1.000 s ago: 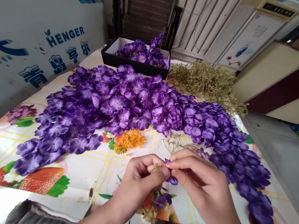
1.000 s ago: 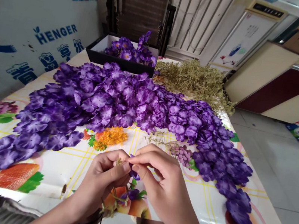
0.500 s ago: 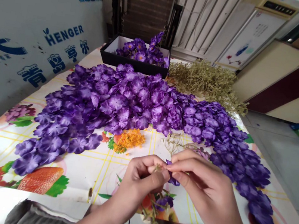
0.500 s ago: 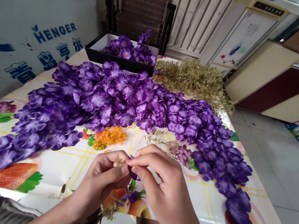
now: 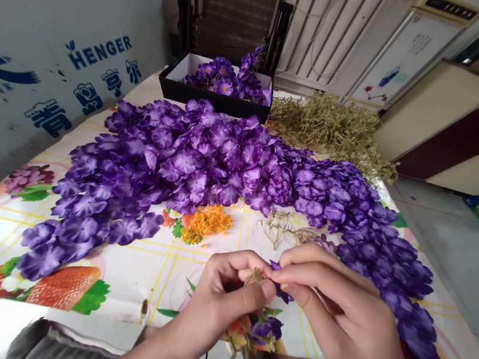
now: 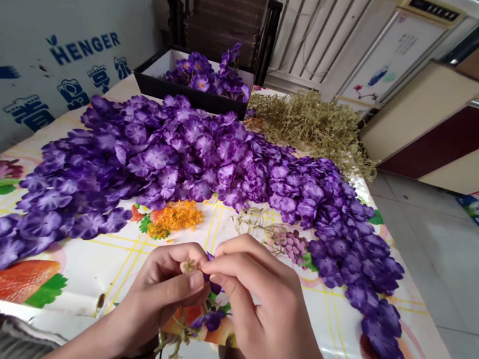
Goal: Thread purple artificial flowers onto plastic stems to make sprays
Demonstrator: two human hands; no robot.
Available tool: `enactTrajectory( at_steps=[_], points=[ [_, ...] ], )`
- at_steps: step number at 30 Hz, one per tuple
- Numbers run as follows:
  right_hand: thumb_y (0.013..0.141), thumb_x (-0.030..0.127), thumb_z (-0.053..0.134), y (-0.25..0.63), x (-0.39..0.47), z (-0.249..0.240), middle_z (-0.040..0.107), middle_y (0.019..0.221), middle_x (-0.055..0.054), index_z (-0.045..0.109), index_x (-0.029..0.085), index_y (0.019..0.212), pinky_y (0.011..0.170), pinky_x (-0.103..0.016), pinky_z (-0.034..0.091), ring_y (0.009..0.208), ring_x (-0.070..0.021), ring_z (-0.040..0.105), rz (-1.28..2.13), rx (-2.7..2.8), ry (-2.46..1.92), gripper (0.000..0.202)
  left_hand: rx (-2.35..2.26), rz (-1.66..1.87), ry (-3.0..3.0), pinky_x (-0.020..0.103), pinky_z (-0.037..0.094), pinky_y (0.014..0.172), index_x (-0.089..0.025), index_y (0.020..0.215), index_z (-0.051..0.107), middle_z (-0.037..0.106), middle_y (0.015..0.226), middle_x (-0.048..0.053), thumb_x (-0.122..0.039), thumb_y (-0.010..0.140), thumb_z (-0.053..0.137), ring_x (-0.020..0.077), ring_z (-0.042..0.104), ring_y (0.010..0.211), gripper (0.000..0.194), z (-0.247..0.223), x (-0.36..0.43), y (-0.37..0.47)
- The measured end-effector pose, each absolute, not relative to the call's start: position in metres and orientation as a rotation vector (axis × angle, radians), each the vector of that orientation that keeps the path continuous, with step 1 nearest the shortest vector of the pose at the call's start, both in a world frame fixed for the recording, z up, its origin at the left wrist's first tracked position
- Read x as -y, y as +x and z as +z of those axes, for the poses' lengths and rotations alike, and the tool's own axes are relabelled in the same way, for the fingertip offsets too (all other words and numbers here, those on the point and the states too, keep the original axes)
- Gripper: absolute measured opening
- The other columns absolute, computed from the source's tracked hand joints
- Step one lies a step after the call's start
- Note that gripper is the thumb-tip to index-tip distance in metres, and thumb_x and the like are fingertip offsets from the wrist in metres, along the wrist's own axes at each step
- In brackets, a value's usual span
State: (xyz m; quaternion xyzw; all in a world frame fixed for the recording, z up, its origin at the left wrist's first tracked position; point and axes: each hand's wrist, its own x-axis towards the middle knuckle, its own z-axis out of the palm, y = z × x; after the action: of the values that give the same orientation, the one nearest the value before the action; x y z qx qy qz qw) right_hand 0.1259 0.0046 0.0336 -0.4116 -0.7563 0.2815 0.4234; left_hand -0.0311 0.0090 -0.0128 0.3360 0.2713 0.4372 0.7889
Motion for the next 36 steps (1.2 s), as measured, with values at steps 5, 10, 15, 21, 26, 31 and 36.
enactTrajectory(
  at_steps=[5,10,15,21,26,31,36],
  points=[
    [0.088,-0.003,0.046,0.128,-0.001,0.037,0.063,0.093,-0.003,0.061,0.019,0.091,0.074,-0.018,0.048,0.087,-0.0110,0.062,0.581,2.021,-1.073,0.027,-0.617,0.900,0.698,0.022,0.019,0.048,-0.016,0.074,0.066,0.039,0.052,-0.006,-0.029,0.077,0.072,0.0064,0.027,0.048,0.014,-0.010,-0.010,-0.031],
    [0.088,-0.005,0.039,0.124,0.005,0.040,0.062,0.093,-0.007,0.058,0.019,0.090,0.070,-0.026,0.050,0.083,-0.0165,0.062,0.396,2.176,-1.174,0.031,-0.682,0.821,0.606,0.023,0.019,0.046,-0.015,0.064,0.062,0.040,0.046,-0.006,-0.022,0.068,0.071,0.0068,0.029,0.044,0.013,-0.008,-0.015,-0.029],
    [0.088,-0.004,0.033,0.116,0.003,0.038,0.060,0.081,-0.008,0.055,0.017,0.079,0.066,-0.035,0.052,0.074,-0.0204,0.060,0.394,2.250,-1.228,0.032,-0.689,0.751,0.513,0.022,0.015,0.043,-0.016,0.052,0.052,0.034,0.040,-0.009,-0.014,0.062,0.064,0.0044,0.020,0.039,0.016,-0.008,-0.021,-0.027],
    [0.089,0.002,0.046,0.113,-0.006,0.026,0.066,0.088,-0.004,0.058,0.020,0.090,0.068,-0.026,0.053,0.079,-0.0163,0.065,0.587,2.017,-1.229,0.021,-0.722,0.811,0.468,0.020,0.016,0.044,-0.018,0.052,0.040,0.028,0.043,-0.011,-0.014,0.063,0.059,0.0041,0.018,0.042,0.023,-0.005,-0.023,-0.027],
    [0.086,0.012,0.060,0.111,-0.006,0.022,0.070,0.091,0.001,0.059,0.025,0.096,0.071,-0.021,0.056,0.083,-0.0139,0.068,0.825,1.792,-1.297,0.016,-0.800,0.930,0.552,0.019,0.019,0.046,-0.018,0.054,0.041,0.031,0.047,-0.010,-0.017,0.066,0.061,0.0047,0.020,0.045,0.024,-0.004,-0.023,-0.028],
    [0.086,0.020,0.061,0.108,-0.005,0.028,0.071,0.092,-0.001,0.063,0.024,0.097,0.069,-0.022,0.058,0.081,-0.0150,0.070,1.061,1.657,-1.336,0.012,-0.899,1.012,0.675,0.021,0.026,0.050,-0.017,0.058,0.047,0.041,0.052,-0.007,-0.023,0.070,0.067,0.0072,0.030,0.050,0.024,-0.004,-0.021,-0.028],
    [0.089,0.015,0.055,0.108,-0.008,0.027,0.072,0.086,-0.002,0.067,0.022,0.092,0.063,-0.021,0.057,0.079,-0.0158,0.070,1.057,1.623,-1.296,0.014,-0.902,1.082,0.722,0.021,0.024,0.048,-0.016,0.055,0.049,0.039,0.050,-0.008,-0.019,0.069,0.068,0.0064,0.028,0.048,0.024,-0.003,-0.020,-0.028]
  ],
)
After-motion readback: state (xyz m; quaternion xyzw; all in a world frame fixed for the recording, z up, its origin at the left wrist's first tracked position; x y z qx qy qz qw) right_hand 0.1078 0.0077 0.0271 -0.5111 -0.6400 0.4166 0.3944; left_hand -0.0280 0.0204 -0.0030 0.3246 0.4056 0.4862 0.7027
